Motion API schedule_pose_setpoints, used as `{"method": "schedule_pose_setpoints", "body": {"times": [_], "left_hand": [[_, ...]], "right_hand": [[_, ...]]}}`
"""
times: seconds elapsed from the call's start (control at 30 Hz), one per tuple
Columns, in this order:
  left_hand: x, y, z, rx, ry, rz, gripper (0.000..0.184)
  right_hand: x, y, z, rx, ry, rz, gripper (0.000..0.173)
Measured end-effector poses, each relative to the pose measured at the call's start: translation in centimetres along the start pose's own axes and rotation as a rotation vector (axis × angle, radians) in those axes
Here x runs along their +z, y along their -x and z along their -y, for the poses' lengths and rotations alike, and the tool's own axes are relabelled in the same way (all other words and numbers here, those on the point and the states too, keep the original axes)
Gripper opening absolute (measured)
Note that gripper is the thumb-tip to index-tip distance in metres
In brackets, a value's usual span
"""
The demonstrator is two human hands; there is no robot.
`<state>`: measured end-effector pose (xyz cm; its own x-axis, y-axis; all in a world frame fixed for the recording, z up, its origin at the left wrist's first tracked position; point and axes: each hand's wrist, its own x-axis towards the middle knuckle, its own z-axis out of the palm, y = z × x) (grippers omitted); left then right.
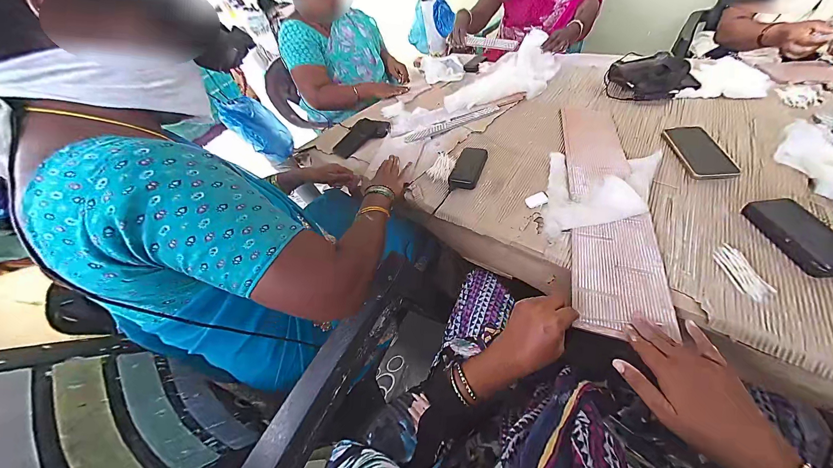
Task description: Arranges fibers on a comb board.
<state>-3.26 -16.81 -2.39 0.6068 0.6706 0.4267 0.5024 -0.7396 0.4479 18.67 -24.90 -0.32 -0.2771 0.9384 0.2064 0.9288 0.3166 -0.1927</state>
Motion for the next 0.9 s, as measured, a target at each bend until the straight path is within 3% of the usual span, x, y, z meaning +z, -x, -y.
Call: {"method": "schedule_pose_setpoints", "body": {"times": [0.13,0.2,0.33,0.57,0.63,0.73,0.8,0.9], "left_hand": [[0.4,-0.8,0.8,-0.037,-0.05,-0.054,0.017],[0.5,-1.5,1.1,-0.072,-0.067,-0.056,0.018],[0.6,-2.3,1.2,-0.133,-0.08,0.014,0.021],[0.8,-0.4,1.3,-0.035,-0.088,-0.078,0.015],[1.0,-0.3,1.2,-0.019,-0.087,-0.115,0.015],[1.0,-0.4,0.9,-0.027,-0.09,-0.142,0.015],[1.0,-0.4,0.8,-0.038,-0.086,-0.139,0.015],[0.9,-0.6,1.0,-0.037,-0.084,-0.144,0.016]], "right_hand": [[0.0,-2.8,-1.3,0.051,-0.135,-0.24,0.059],[-0.1,-4.3,-1.4,0.097,-0.132,-0.15,0.058],[0.4,-6.1,-0.7,0.207,-0.024,0.276,0.072],[1.0,-1.2,-0.3,0.056,0.007,0.105,0.08],[0.3,-0.8,-0.7,0.041,-0.033,-0.003,0.067],[0.7,-2.1,-1.8,0.066,-0.023,-0.255,0.032],[0.9,-3.2,-2.3,0.089,0.031,-0.262,0.013],[0.9,-4.2,-2.7,0.083,0.086,-0.22,0.003]]}}
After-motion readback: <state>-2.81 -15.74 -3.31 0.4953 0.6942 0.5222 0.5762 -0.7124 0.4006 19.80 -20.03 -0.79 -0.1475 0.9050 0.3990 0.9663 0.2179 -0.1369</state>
